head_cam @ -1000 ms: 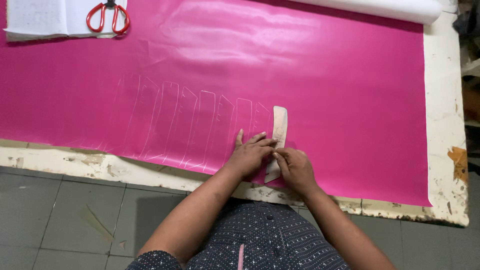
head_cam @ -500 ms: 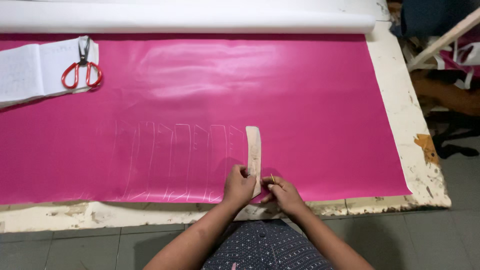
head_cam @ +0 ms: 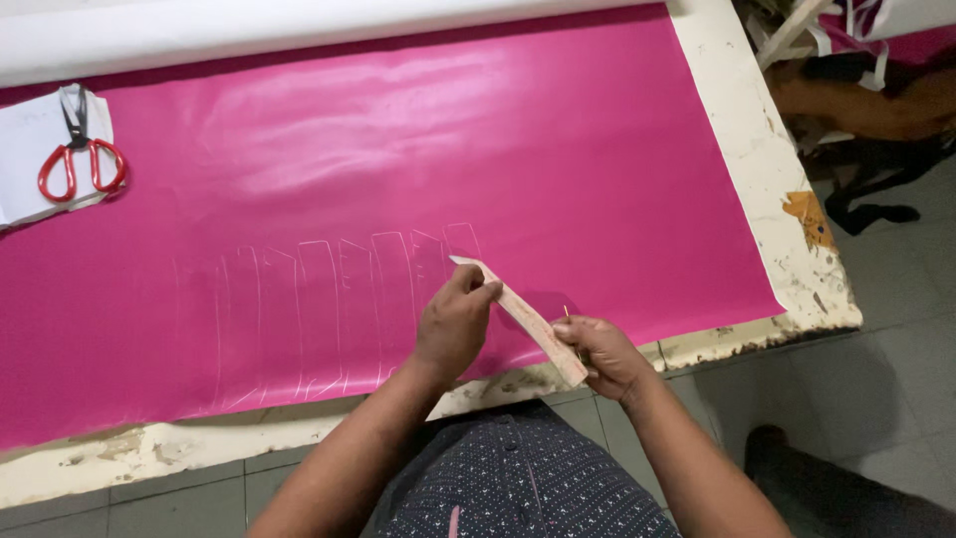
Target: The person uses a wooden ruler and a pencil to draw straight lines on a large sheet of pink fabric laid on a table. They repeatedly position the ruler and draw lines, occasionally adjusting the ruler and fabric. A notebook and scissors are visible nearby but not used during the clip.
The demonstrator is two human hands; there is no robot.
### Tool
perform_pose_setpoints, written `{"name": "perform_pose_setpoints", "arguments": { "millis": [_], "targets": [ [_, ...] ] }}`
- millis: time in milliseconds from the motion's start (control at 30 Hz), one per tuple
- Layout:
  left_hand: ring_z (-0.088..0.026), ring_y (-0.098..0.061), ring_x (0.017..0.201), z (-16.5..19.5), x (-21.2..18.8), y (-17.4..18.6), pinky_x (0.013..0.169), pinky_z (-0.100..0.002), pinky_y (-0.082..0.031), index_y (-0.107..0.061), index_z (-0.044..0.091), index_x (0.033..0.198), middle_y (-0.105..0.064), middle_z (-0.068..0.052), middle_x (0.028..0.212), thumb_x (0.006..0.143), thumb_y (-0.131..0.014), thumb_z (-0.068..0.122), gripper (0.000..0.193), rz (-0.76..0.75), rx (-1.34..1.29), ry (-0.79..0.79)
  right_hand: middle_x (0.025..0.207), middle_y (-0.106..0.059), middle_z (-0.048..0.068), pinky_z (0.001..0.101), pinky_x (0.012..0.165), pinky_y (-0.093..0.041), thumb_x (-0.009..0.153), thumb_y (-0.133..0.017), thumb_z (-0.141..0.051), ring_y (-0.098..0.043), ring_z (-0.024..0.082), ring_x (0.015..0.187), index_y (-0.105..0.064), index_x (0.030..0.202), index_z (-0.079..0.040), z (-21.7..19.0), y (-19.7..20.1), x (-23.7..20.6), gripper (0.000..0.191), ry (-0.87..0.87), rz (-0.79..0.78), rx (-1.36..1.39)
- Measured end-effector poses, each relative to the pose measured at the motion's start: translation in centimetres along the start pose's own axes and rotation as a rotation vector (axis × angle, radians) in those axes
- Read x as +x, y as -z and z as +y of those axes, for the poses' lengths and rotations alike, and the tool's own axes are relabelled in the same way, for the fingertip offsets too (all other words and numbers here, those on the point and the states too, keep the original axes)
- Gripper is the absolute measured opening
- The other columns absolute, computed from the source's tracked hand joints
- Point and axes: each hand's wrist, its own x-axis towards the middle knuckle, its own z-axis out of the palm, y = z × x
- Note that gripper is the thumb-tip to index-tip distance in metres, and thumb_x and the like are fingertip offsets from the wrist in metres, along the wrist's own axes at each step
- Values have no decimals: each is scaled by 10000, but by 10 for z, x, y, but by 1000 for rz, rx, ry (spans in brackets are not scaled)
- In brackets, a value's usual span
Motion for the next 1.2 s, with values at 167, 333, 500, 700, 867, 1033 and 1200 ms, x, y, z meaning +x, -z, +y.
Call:
{"name": "perform_pose_setpoints", "arguments": {
  "millis": [167,333,500,700,867,1033,1200],
  "targets": [
    [-393,-315,1467,-7,-9,-9,1166,-616,-224,-490,49,1493,-352,-237,1557,842,-750,281,738,-40,91,14,882,-740,80,276,619,-583,953,-682,-248,-678,170,737,-741,1156,-21,0,-15,19,310,110,329,-602],
    [-295,-61,1563,-17,-21,-10,1227,-540,52,-449,248,1528,-175,-119,1689,786,-782,455,839,-351,47,172,943,-742,88,339,714,-639,867,-715,-213,-740,189,820,-655,1233,-78,14,-29,35,395,185,397,-840],
    [-278,-80,1574,-28,-25,-24,1249,-520,43,-502,318,1476,-194,-97,1677,774,-764,515,775,-331,57,177,1010,-771,75,350,832,-587,905,-718,-258,-749,163,907,-707,1227,-79,34,-30,37,369,441,400,-960],
    [-298,-119,1595,-36,-30,-36,1265,-545,21,-554,324,1493,-240,-99,1705,869,-731,460,663,-204,66,90,1106,-630,121,403,906,-532,920,-695,-291,-656,257,1027,-605,1428,-240,26,-19,31,518,343,344,-1303],
    [-273,-59,1564,-24,-25,-21,1240,-525,47,-467,331,1528,-170,-83,1664,736,-787,491,870,-397,71,225,1088,-559,116,384,925,-522,870,-722,-257,-617,257,1008,-511,1502,-253,24,-20,22,667,343,257,-1342],
    [-308,-74,1563,-20,-22,-19,1235,-544,41,-484,336,1489,-202,-98,1668,785,-771,492,775,-299,83,156,1160,-525,118,391,960,-498,839,-746,-184,-583,256,1051,-436,1546,-237,20,-13,25,773,346,153,-1325],
    [-315,-88,1570,-27,-25,-27,1249,-535,20,-511,339,1482,-236,-87,1669,786,-772,497,760,-263,59,172,1181,-539,136,384,1000,-500,866,-747,-220,-598,273,1091,-426,1558,-259,17,-16,26,764,312,158,-1328]
  ]
}}
